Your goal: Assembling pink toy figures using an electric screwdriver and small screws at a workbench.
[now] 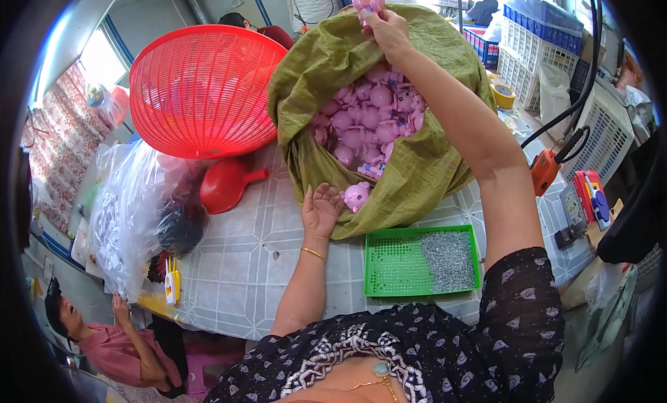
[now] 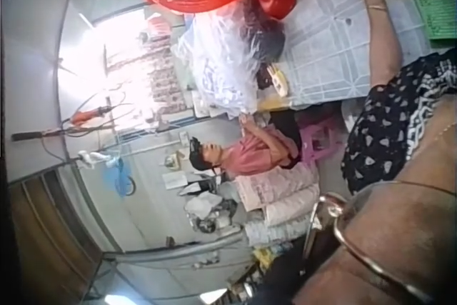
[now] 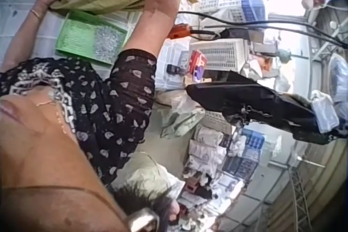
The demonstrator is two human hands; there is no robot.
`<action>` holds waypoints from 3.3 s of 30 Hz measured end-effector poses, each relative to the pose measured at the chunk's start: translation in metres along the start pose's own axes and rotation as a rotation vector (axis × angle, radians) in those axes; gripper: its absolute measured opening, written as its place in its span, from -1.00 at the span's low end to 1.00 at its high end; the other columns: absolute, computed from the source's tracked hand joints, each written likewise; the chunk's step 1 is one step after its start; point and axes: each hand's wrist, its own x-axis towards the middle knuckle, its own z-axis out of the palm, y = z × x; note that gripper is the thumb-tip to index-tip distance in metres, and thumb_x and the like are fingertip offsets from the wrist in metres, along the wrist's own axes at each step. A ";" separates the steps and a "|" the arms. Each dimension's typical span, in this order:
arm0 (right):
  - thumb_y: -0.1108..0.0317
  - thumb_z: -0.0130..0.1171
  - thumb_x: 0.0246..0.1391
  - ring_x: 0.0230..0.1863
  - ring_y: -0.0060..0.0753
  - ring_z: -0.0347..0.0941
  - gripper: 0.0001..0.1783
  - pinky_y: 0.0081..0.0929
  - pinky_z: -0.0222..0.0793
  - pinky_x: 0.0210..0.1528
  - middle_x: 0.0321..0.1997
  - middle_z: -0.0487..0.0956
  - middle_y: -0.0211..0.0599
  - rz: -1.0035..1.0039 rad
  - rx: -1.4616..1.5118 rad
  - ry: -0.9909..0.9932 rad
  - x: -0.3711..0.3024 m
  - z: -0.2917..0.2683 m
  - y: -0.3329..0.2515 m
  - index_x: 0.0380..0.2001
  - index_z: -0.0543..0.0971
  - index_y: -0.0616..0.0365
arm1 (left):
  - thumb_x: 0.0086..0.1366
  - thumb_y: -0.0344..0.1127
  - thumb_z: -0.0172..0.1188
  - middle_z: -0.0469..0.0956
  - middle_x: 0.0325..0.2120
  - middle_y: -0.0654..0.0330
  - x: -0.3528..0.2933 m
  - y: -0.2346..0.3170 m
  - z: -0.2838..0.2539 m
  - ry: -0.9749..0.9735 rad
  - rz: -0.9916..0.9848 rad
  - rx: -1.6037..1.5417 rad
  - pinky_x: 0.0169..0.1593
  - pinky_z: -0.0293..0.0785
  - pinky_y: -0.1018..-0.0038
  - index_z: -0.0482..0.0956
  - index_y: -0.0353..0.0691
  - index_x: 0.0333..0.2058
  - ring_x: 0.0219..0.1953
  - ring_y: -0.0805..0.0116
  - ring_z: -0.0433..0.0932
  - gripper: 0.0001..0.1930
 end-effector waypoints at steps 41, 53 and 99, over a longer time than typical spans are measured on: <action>0.25 0.32 0.06 -0.36 -0.66 0.48 -0.63 -0.66 0.39 -0.37 -0.34 0.57 -0.46 -0.077 0.065 0.004 0.010 0.009 0.012 -0.13 0.54 0.23 | 0.45 -0.06 -0.10 0.60 -0.21 -0.04 -0.002 0.000 0.002 -0.011 0.014 0.034 -0.02 0.51 0.15 0.51 -0.32 -0.07 -0.19 0.07 0.59 -0.59; 0.28 0.33 0.06 -0.35 -0.65 0.49 -0.60 -0.64 0.39 -0.36 -0.30 0.59 -0.45 -0.105 0.113 0.000 0.009 0.011 0.014 -0.07 0.54 0.23 | 0.44 -0.06 -0.09 0.60 -0.21 -0.03 -0.002 0.000 0.001 -0.012 0.010 0.032 -0.01 0.50 0.15 0.48 -0.31 -0.05 -0.18 0.07 0.58 -0.59; 0.01 0.28 0.09 -0.48 -0.69 0.52 -0.58 -0.73 0.33 -0.52 -0.38 0.63 -0.44 -0.051 0.079 0.073 0.024 0.008 0.014 -0.28 0.56 0.19 | 0.43 -0.06 -0.06 0.59 -0.22 -0.02 -0.001 0.000 0.001 0.010 0.011 0.056 -0.02 0.49 0.18 0.48 -0.31 -0.04 -0.20 0.11 0.57 -0.60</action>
